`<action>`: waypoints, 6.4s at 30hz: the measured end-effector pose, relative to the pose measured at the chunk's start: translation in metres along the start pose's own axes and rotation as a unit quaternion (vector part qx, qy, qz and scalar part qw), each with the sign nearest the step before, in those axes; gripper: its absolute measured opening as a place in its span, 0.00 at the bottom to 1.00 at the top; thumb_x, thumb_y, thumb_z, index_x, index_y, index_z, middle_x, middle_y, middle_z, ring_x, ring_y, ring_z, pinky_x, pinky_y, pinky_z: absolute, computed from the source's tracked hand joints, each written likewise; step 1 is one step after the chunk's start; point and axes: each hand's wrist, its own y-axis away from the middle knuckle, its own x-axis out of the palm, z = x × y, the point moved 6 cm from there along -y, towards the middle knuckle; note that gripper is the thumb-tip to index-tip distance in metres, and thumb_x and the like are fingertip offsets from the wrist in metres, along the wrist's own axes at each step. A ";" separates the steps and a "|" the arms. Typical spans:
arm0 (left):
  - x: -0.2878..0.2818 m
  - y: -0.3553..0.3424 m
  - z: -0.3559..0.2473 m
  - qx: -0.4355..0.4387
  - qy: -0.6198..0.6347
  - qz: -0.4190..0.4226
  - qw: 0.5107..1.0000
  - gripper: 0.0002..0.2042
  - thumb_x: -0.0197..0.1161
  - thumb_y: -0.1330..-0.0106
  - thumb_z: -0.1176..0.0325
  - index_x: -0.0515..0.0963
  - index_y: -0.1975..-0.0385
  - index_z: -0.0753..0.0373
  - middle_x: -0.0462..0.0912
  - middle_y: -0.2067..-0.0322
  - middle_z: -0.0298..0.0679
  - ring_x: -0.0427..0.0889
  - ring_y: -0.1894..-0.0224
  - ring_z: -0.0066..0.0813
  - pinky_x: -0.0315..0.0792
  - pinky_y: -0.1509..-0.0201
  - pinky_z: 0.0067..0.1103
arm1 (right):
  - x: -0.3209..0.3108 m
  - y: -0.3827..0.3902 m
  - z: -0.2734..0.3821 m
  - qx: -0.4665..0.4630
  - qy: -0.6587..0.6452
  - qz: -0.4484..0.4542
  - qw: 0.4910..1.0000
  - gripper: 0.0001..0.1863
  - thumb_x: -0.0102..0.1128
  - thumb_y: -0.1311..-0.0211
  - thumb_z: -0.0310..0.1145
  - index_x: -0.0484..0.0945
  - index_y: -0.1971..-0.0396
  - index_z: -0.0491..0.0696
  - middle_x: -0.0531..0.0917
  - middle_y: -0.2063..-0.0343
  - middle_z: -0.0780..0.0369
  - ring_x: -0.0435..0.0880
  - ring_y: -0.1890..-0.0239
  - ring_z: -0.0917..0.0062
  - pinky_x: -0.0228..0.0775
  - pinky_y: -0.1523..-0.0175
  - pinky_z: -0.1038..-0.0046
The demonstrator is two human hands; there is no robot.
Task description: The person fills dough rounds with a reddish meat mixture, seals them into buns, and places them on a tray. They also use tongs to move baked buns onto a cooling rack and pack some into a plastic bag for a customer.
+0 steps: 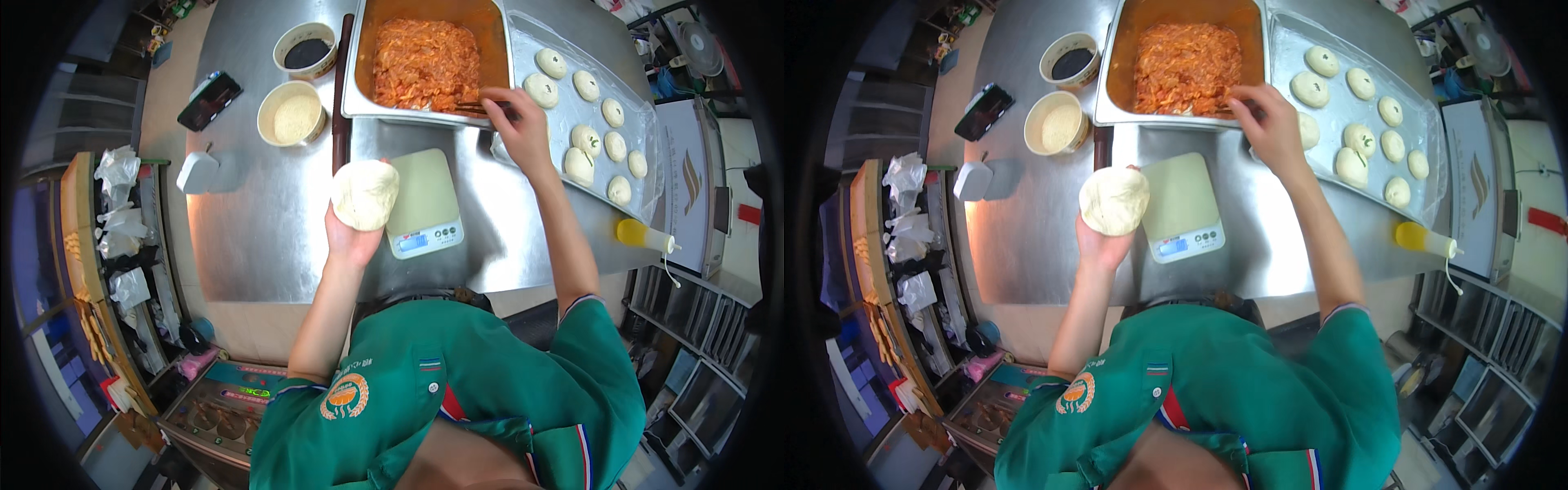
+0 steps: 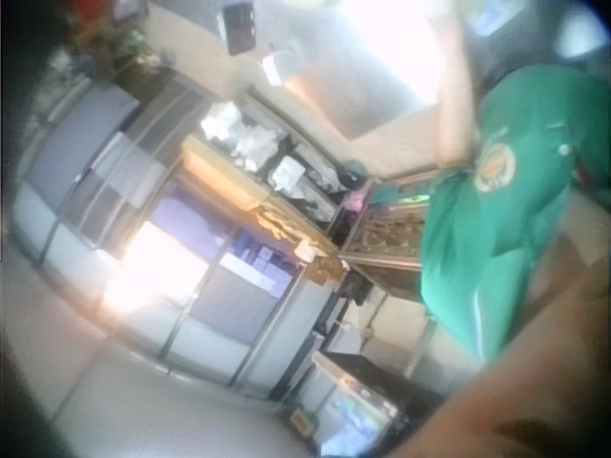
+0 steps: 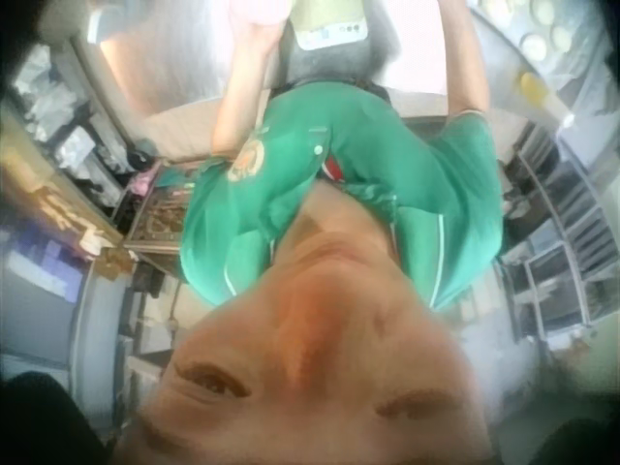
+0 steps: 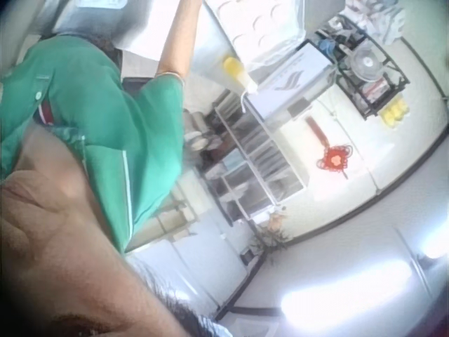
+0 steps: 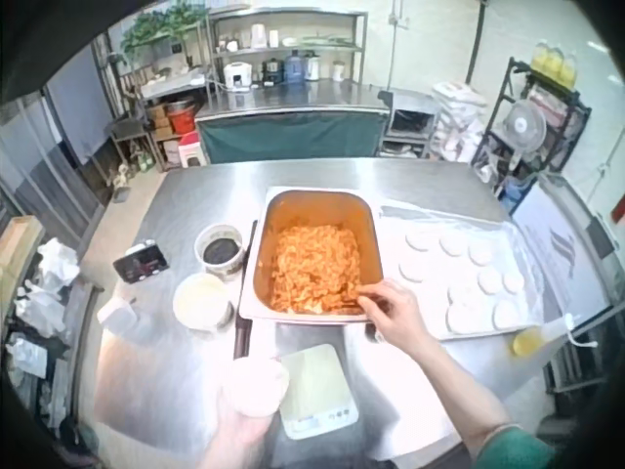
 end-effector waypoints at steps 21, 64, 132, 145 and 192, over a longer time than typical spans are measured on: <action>0.067 -0.086 -0.077 0.113 -0.054 0.057 0.990 0.26 0.41 0.25 0.59 0.57 0.32 0.68 0.60 0.32 0.53 0.59 0.29 0.47 0.56 0.26 0.39 | 0.000 -0.075 -0.019 0.133 0.069 0.189 0.970 0.07 0.60 0.38 0.25 0.78 0.74 0.39 0.81 0.81 0.64 0.80 0.79 0.84 0.68 0.74 0.81; 0.069 -0.073 -0.069 0.203 -0.025 -0.056 0.977 0.24 0.41 0.25 0.58 0.64 0.35 0.66 0.68 0.36 0.47 0.66 0.33 0.44 0.59 0.28 0.39 | 0.036 -0.090 -0.066 0.376 -0.459 0.110 0.797 0.15 0.56 0.30 0.37 0.76 0.57 0.39 0.85 0.62 0.50 0.88 0.68 0.73 0.83 0.65 0.80; -0.143 0.041 -0.039 0.119 -0.615 -0.123 0.770 0.15 0.47 0.23 0.64 0.76 0.66 0.67 0.76 0.81 0.34 0.67 0.84 0.13 0.60 0.81 0.13 | -0.098 0.003 0.032 0.106 -0.390 -0.016 0.914 0.30 0.30 0.21 0.50 0.77 0.72 0.45 0.72 0.82 0.68 0.60 0.85 0.88 0.52 0.79 0.84; -0.144 0.033 -0.042 0.071 -0.565 -0.163 0.806 0.15 0.48 0.23 0.63 0.76 0.68 0.66 0.76 0.82 0.35 0.65 0.88 0.13 0.57 0.86 0.12 | 0.082 -0.103 -0.020 0.144 -0.165 0.193 0.956 0.14 0.65 0.38 0.36 0.83 0.64 0.37 0.87 0.73 0.59 0.87 0.74 0.77 0.79 0.67 0.77; -0.139 0.038 -0.037 0.097 -0.578 -0.101 0.804 0.13 0.50 0.24 0.64 0.77 0.64 0.66 0.76 0.80 0.32 0.69 0.85 0.13 0.62 0.83 0.11 | 0.002 0.160 -0.065 0.281 -0.397 -0.053 0.872 0.18 0.53 0.28 0.39 0.79 0.59 0.36 0.85 0.68 0.52 0.87 0.71 0.69 0.81 0.65 0.74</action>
